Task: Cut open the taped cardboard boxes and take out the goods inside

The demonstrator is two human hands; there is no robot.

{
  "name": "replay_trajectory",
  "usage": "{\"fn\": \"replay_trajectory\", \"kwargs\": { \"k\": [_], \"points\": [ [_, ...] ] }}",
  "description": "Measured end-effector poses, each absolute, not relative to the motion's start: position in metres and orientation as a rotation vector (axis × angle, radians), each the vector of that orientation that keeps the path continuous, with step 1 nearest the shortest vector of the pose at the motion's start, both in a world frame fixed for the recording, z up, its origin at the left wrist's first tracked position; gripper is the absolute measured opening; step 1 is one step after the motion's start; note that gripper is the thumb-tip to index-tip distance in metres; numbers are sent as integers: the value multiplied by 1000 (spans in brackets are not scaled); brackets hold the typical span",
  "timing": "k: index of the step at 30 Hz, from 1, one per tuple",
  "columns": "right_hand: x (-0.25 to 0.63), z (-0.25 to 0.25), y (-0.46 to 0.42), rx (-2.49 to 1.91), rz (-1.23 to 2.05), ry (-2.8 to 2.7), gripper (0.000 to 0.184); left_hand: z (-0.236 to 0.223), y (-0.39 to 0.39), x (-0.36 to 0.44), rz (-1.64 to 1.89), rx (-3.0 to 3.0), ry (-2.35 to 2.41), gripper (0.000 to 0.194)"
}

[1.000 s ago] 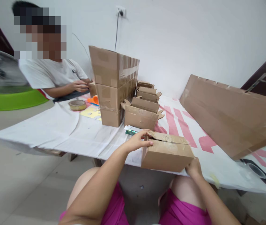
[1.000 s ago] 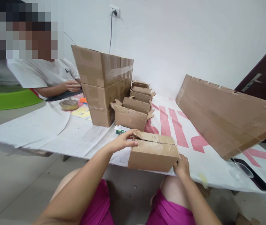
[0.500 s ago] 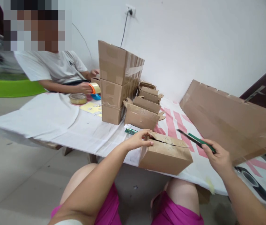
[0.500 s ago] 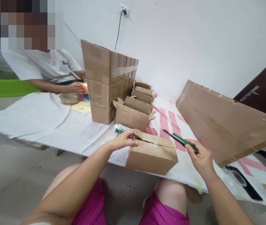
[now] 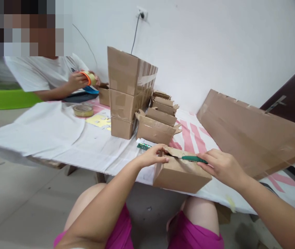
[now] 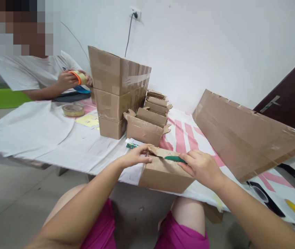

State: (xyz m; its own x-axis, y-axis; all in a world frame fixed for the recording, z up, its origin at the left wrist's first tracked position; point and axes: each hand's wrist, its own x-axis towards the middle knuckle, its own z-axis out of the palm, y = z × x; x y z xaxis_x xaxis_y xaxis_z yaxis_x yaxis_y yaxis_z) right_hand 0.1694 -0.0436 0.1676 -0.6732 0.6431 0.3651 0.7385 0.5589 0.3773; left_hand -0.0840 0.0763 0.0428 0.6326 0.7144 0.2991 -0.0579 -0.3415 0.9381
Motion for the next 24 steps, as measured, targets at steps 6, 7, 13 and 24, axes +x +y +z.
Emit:
{"fn": "replay_trajectory", "kwargs": {
  "k": [6,7,13,24],
  "points": [
    [191,165,-52,-1279,-812,-2622,26,47,74,-85,877,1797,535,41],
    [195,164,-54,-1292,-811,-2621,27,47,74,-85,879,1801,536,41],
    [203,162,-60,-1351,-825,-2618,27,47,76,-84,872,1806,545,41],
    [205,164,-66,-1419,-752,-2636,28,44,74,-83,861,1816,558,37]
  ]
}}
